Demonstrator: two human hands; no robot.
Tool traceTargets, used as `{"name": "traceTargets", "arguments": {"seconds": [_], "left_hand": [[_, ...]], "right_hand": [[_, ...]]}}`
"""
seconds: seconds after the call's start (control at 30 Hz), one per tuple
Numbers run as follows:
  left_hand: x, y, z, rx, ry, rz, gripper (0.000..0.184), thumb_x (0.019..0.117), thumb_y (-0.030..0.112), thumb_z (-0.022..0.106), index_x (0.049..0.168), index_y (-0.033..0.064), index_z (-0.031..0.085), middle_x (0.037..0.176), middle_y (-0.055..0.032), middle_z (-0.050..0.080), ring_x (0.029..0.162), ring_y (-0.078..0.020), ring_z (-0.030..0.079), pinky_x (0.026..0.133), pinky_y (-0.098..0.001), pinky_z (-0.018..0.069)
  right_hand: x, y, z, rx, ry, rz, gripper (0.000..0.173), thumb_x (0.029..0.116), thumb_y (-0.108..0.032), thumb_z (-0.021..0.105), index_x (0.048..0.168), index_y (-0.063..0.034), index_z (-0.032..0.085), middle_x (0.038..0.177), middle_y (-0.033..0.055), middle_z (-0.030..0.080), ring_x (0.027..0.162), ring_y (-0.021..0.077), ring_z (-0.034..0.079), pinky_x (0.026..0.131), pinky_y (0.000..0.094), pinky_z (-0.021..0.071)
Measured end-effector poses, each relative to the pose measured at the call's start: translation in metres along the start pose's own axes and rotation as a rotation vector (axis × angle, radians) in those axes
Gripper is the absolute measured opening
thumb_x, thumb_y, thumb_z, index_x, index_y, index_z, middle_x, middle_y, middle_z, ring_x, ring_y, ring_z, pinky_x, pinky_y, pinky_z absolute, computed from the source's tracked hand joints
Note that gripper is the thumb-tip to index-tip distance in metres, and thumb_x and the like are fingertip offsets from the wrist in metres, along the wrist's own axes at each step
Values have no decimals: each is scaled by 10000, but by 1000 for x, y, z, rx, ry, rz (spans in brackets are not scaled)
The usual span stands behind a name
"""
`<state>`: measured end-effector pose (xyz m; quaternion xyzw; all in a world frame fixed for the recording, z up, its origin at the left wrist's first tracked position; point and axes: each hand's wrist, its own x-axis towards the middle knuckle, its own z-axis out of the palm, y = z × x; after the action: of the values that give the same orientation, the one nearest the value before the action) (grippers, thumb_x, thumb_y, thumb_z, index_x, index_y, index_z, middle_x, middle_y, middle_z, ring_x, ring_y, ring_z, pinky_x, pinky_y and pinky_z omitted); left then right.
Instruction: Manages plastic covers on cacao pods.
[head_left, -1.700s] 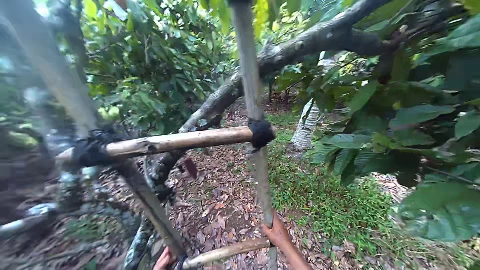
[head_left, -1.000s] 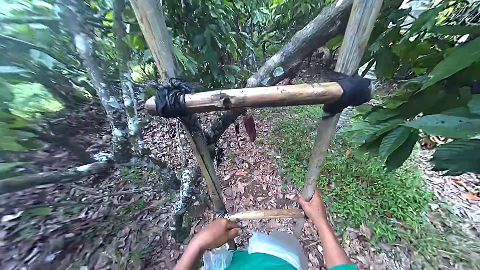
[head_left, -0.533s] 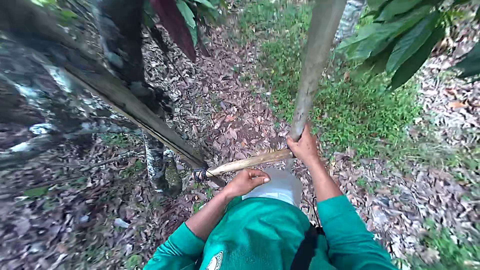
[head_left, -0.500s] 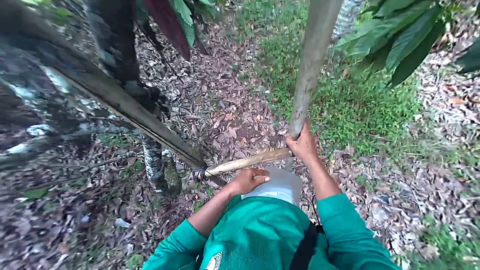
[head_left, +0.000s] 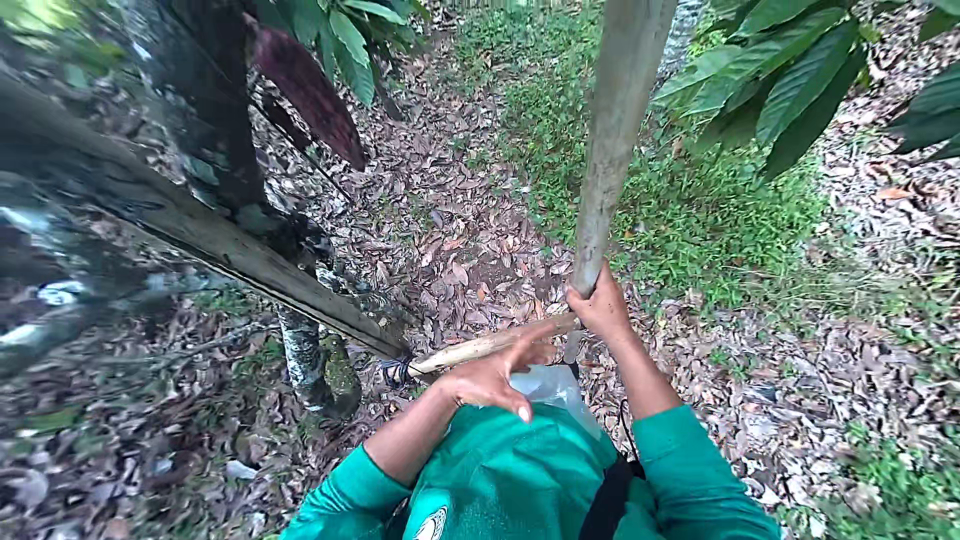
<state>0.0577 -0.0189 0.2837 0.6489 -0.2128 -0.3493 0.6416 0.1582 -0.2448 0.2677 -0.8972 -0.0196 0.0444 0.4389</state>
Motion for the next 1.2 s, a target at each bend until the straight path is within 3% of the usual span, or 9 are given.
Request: {"name": "traceTargets", "arguments": {"seconds": [0.07,0.17,0.3,0.43,0.53,0.63,0.83,1.0,1.2], "left_hand": [[7,13,9,160,-82,-48,1287,678,486,892,1646,108,133,1533,-138,477,1368,-241,498,1120,-434,437],[18,27,19,220,216,-78,576,895,39,725,1436,76,533,1163,-85,723,1013,-158,704,906,-363,579],[21,32,-4,-203,438,-72,211,980,-4,627,1187,-34,657,968,-95,748,817,-162,734,757,-328,633],[17,27,-12,-409,516,-41,161,1003,2,586,1110,-63,688,988,-119,752,861,-191,743,800,-354,636],[21,24,-12,-447,553,42,155,991,6,596,1068,-51,718,944,-95,758,867,-170,735,820,-349,628],[26,24,-10,-470,567,106,139,961,-1,630,1032,-23,747,911,-56,757,843,-113,715,817,-303,604],[27,23,-17,-577,602,205,119,921,-58,643,917,17,735,827,-31,738,780,-78,697,780,-272,592],[30,30,-25,-594,705,235,172,903,-55,658,794,74,628,726,15,668,693,-52,638,716,-247,559],[2,39,-54,-475,534,385,169,861,90,778,841,162,626,988,21,714,898,-55,667,792,-248,557]], "right_hand": [[0,0,0,6,6,2,647,924,-217,741,1447,16,441,1117,266,687,1005,407,697,899,605,546],[-5,3,1,58,16,29,625,925,-205,740,1450,-33,447,1090,245,692,956,391,702,844,607,556],[-10,5,-2,204,-40,41,601,960,-180,725,1471,-94,421,1196,208,673,988,341,694,837,571,571],[-26,-4,-12,327,120,-8,610,958,-153,687,1499,-38,431,1451,216,533,1247,332,601,1005,539,525],[-54,-34,-17,454,325,-283,539,988,-321,623,1404,-2,498,1430,130,559,1296,223,574,1056,419,520],[-67,-56,-14,456,-73,-308,658,939,-385,695,1459,-29,506,1430,124,581,1272,199,594,1050,404,526],[-55,-53,-16,397,-281,-201,153,980,-178,655,1001,-34,702,775,-48,654,663,-35,574,638,151,491],[-46,-63,0,-89,85,-475,318,1036,-282,543,973,-49,750,651,80,661,552,196,635,534,399,516],[-17,-82,8,407,-69,-569,255,1026,-186,570,934,10,707,1068,79,663,1061,94,618,945,238,516]]}}
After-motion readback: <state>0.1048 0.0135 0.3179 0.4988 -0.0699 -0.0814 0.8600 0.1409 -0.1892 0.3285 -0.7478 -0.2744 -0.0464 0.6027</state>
